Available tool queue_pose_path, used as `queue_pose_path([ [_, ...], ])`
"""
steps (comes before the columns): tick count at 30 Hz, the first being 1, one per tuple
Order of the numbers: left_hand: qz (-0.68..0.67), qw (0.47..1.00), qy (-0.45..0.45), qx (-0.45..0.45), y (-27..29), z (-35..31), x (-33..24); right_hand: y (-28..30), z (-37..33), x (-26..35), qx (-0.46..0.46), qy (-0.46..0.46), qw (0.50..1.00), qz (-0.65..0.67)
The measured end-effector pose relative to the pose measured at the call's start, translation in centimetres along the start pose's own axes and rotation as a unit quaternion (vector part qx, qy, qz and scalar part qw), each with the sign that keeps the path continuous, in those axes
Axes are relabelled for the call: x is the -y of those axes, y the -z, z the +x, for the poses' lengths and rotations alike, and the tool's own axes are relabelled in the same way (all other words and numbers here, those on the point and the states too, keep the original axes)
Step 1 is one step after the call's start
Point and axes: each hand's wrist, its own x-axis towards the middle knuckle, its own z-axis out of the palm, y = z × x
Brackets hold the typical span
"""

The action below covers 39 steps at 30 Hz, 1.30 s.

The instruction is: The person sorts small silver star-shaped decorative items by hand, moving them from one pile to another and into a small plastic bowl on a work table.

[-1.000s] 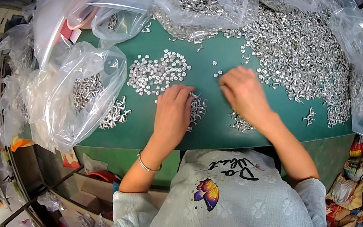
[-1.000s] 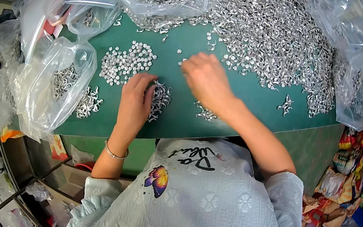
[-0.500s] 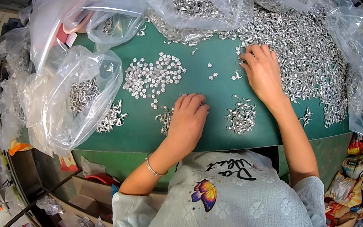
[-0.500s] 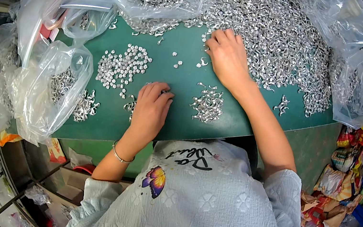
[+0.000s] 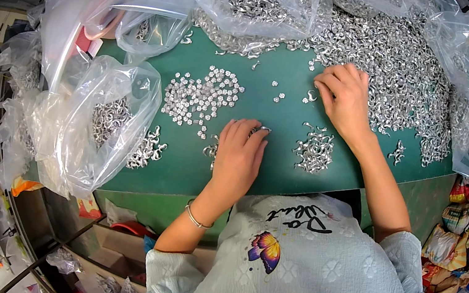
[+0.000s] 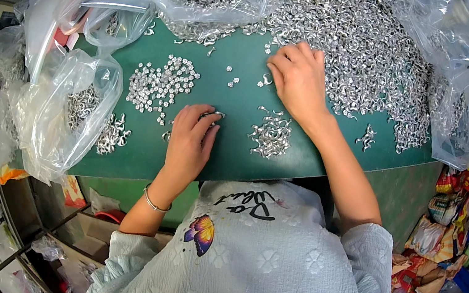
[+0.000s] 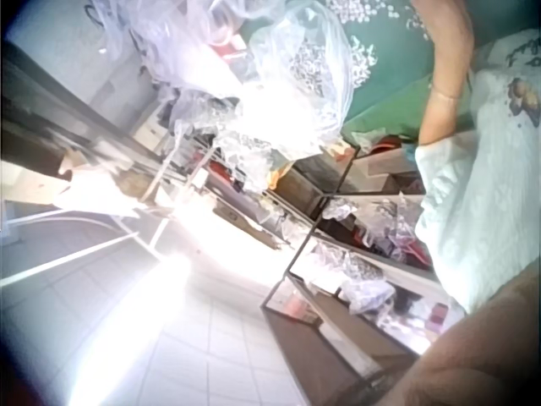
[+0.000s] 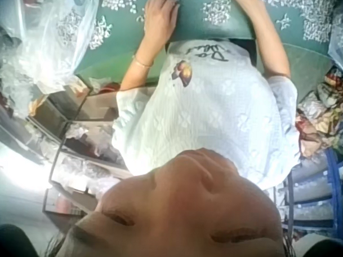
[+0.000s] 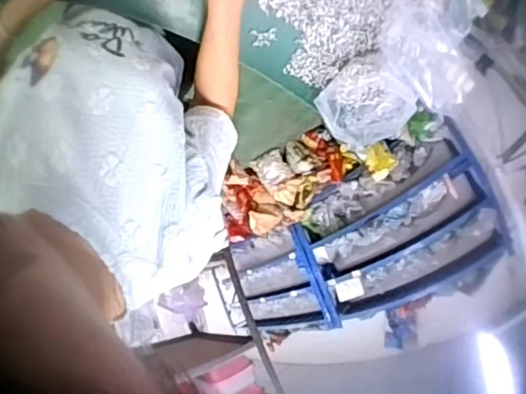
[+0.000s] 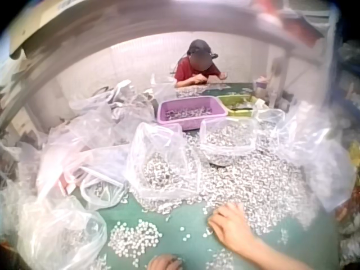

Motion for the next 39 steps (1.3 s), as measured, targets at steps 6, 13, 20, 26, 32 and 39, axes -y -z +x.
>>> queue_pose_path([
  [6,0.006,1.000,-0.003,-0.013,0.1,0.1,0.1,-0.4,-0.5,-0.7,0.014,-0.035,0.999,0.007],
  [13,0.015,1.000,-0.013,0.005,-0.1,0.3,-0.1,2.4,-2.0,1.1,0.179,0.013,0.979,0.098],
  [20,0.024,1.000,-0.002,-0.003,-0.5,0.5,-0.2,3.5,-2.5,-0.1,0.149,-0.061,0.973,0.163],
  [26,0.069,0.997,0.031,-0.015,-1.7,0.7,0.2,0.7,-1.0,-0.3,0.096,-0.005,0.995,0.017],
  [32,0.057,0.998,0.022,-0.003,-1.1,0.0,0.3,0.4,-1.4,-1.3,0.095,-0.010,0.995,0.036],
  [39,0.041,0.999,0.014,0.006,-1.2,-0.2,0.1,1.8,-1.5,1.6,0.100,-0.012,0.985,0.139],
])
